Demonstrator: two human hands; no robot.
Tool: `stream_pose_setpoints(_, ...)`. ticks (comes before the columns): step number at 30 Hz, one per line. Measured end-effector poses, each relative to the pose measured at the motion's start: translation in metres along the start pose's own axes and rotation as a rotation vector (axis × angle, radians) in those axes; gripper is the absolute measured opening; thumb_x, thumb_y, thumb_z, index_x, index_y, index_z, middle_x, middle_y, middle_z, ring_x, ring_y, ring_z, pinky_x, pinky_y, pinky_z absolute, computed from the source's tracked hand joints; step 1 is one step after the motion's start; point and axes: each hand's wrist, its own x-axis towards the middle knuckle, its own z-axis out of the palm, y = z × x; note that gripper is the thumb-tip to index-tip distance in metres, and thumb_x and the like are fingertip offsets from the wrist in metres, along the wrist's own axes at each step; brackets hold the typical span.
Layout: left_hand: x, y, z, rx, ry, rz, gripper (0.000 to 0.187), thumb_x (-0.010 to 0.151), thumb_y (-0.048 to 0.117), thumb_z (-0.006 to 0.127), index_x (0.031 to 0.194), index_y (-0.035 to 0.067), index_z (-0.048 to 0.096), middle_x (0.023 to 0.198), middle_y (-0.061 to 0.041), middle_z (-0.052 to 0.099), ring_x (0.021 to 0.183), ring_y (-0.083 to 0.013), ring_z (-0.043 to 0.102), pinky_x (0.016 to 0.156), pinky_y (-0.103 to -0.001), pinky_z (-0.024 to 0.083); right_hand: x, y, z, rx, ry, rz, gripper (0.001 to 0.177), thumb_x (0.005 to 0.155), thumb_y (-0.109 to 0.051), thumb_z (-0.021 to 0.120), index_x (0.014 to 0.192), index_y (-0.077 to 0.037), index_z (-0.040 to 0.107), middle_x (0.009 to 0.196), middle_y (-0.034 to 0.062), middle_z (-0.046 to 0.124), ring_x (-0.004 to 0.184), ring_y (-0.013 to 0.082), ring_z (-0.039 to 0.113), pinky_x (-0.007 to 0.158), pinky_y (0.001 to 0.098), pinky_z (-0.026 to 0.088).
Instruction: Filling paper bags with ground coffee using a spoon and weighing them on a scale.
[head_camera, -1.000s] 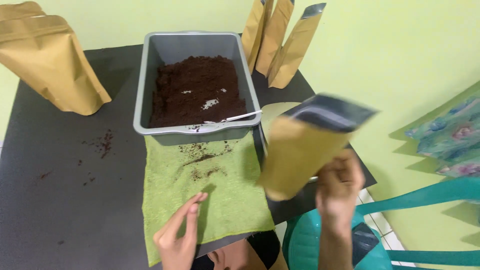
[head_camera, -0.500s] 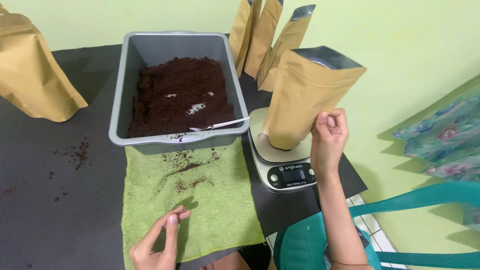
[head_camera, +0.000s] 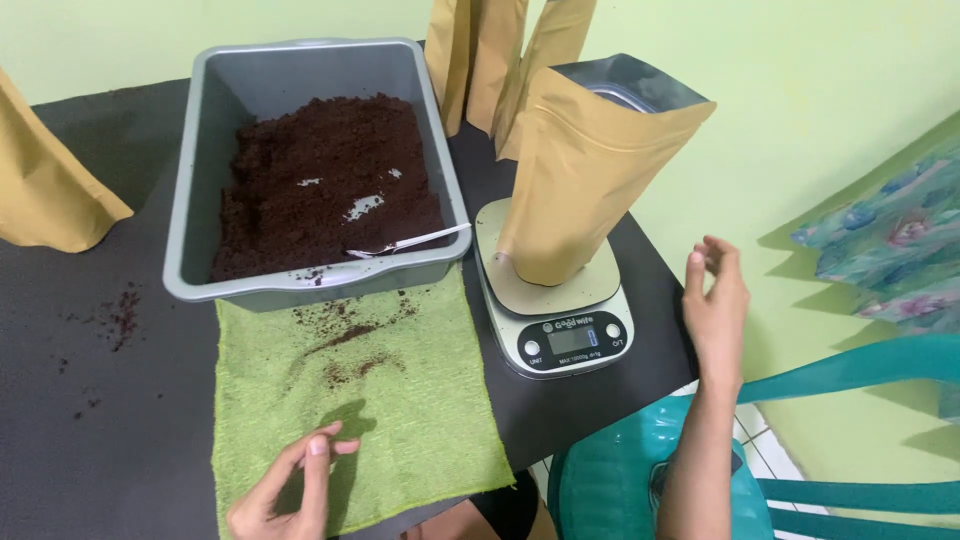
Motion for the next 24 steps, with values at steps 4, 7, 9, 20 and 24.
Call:
stream_pose_setpoints(4, 0.002, -0.017, -0.002, 0.019, -0.043, 0.047, 0.023, 0.096, 0.022, 0.063, 0.101, 0.007, 0.080, 0.083, -0.003, 0.082, 0.049, -0.0074, 0.068, 0.049, -0.020, 0.054, -0.001, -0.015, -0.001, -0.258, -0.209, 0.375, 0.068, 0.107, -0.050, 0.025, 0.158, -0.006, 0.032, 0.119, 0.0228, 0.069, 0.119, 0.0488, 0.057, 0.091, 0.0580, 0.043)
stream_pose_setpoints(7, 0.002, -0.018, -0.001, 0.008, -0.088, 0.050, 0.023, 0.097, 0.020, 0.061, 0.106, 0.008, 0.078, 0.081, -0.005, 0.083, 0.030, -0.0053, 0.051, 0.029, -0.018, 0.040, 0.000, -0.023, -0.003, -0.310, -0.279, 0.477, 0.067, 0.104, -0.057, 0.023, 0.157, -0.018, 0.033, 0.135, 0.0327, 0.058, 0.126, 0.0538, 0.051, 0.101, 0.0605, 0.039)
stream_pose_setpoints(9, 0.001, -0.001, 0.001, 0.068, 0.000, 0.001, 0.023, 0.099, 0.020, 0.062, 0.101, 0.008, 0.081, 0.076, -0.002, 0.080, 0.040, -0.0049, 0.052, 0.042, -0.019, 0.039, 0.001, -0.014, -0.001, -0.372, -0.325, 0.477, 0.058, 0.107, -0.053, 0.021, 0.144, -0.017, 0.048, 0.127, 0.0287, 0.064, 0.118, 0.0512, 0.056, 0.094, 0.0567, 0.042)
stream_pose_setpoints(20, 0.004, -0.003, -0.002, 0.222, -0.098, -0.203, 0.028, 0.099, 0.030, 0.058, 0.102, 0.016, 0.083, 0.089, 0.004, 0.084, 0.044, -0.0093, 0.064, 0.038, -0.024, 0.042, 0.000, -0.013, 0.000, -0.424, -0.343, 0.458, 0.057, 0.108, -0.052, 0.017, 0.134, -0.014, 0.052, 0.118, 0.0270, 0.067, 0.112, 0.0521, 0.058, 0.092, 0.0600, 0.041)
stream_pose_setpoints(24, 0.048, -0.372, -0.021, -0.111, -0.998, -0.127, 0.060, 0.095, 0.036, 0.051, 0.151, 0.015, 0.047, 0.123, -0.002, 0.089, 0.131, -0.0137, 0.069, 0.117, -0.036, 0.040, 0.002, -0.012, 0.000, -0.455, -0.343, 0.457, 0.056, 0.109, -0.051, 0.018, 0.133, -0.014, 0.053, 0.117, 0.0283, 0.067, 0.111, 0.0545, 0.058, 0.091, 0.0617, 0.042)
